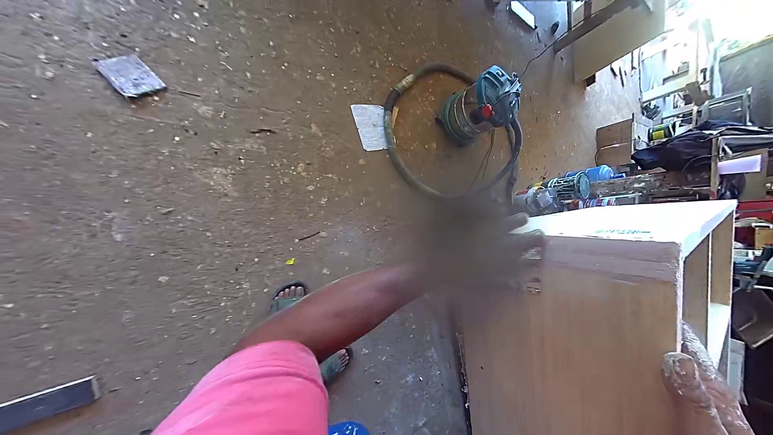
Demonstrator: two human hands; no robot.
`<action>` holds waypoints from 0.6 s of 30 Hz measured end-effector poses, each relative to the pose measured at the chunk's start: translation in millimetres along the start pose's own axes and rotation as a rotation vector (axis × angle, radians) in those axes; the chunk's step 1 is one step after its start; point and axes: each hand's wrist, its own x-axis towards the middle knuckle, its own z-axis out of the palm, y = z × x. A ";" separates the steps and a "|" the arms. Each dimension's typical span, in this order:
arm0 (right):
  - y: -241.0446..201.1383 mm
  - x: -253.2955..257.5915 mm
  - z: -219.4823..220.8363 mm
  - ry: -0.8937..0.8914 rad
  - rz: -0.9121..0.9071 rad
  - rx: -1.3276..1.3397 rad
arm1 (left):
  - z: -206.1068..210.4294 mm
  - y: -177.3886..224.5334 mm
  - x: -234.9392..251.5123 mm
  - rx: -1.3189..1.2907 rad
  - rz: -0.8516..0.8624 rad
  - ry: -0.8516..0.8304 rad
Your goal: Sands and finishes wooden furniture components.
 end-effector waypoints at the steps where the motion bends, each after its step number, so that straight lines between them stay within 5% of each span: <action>1: 1.0 0.1 -2.2 -0.002 -0.010 -0.017 | -2.9 6.1 25.0 -0.025 0.032 -0.003; 5: 7.9 -0.1 -2.6 0.030 -0.010 -0.014 | -18.9 28.5 121.8 -0.241 0.225 -0.001; 11: -0.7 0.1 1.2 -0.012 0.003 0.010 | 2.6 1.3 0.9 0.014 0.004 0.025; 16: 6.2 -0.8 -1.3 0.009 -0.030 -0.029 | -16.8 31.8 111.0 -0.159 0.142 0.019; 18: 1.9 -2.0 -2.1 -0.018 -0.023 -0.019 | -12.6 27.4 86.8 -0.163 0.092 0.007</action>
